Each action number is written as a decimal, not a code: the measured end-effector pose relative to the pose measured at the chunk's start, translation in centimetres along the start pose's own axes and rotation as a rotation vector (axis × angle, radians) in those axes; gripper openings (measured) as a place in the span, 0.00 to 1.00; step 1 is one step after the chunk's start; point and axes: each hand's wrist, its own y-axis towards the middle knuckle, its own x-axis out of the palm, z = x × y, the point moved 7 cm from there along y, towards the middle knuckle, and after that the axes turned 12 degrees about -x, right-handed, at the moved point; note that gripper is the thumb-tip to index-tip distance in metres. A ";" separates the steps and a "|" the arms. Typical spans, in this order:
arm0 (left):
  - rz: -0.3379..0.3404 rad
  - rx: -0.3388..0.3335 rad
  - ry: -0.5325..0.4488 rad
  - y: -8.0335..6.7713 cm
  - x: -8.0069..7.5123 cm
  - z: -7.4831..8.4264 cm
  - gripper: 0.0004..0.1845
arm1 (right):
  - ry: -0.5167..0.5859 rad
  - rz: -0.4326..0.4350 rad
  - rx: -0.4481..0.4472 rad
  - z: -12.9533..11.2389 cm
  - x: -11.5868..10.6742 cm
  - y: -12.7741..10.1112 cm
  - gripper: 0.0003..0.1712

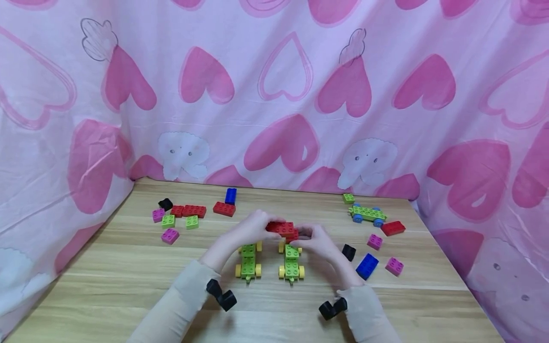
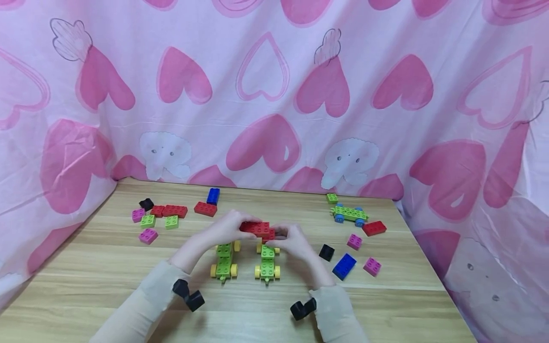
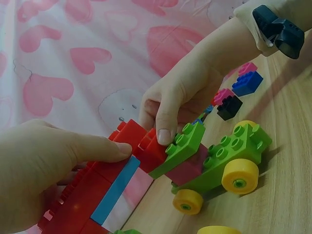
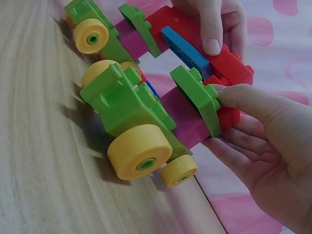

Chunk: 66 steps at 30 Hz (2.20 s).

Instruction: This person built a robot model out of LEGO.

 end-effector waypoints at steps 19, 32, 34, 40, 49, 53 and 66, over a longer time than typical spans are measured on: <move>-0.040 -0.004 -0.006 0.9 0.7 0.5 0.23 | 0.001 0.023 -0.002 0.3 0.3 0.2 0.23; -0.041 -0.015 -0.038 1.0 0.7 0.6 0.24 | 0.012 0.031 0.001 0.0 0.4 0.2 0.24; -0.039 -0.013 -0.041 1.0 0.8 0.6 0.23 | 0.011 0.035 0.002 0.0 0.4 0.3 0.23; -0.020 0.013 -0.037 1.0 0.8 0.7 0.21 | -0.009 0.043 0.020 0.2 0.3 0.3 0.21; -0.031 -0.016 -0.034 1.1 0.8 0.7 0.21 | 0.059 0.049 0.033 0.4 0.6 0.2 0.22; -0.044 -0.010 -0.027 1.2 0.7 1.0 0.22 | 0.092 0.053 0.043 0.5 0.6 0.1 0.23; -0.009 -0.008 -0.068 1.6 1.3 1.3 0.19 | 0.196 0.015 0.052 1.0 0.6 -0.2 0.25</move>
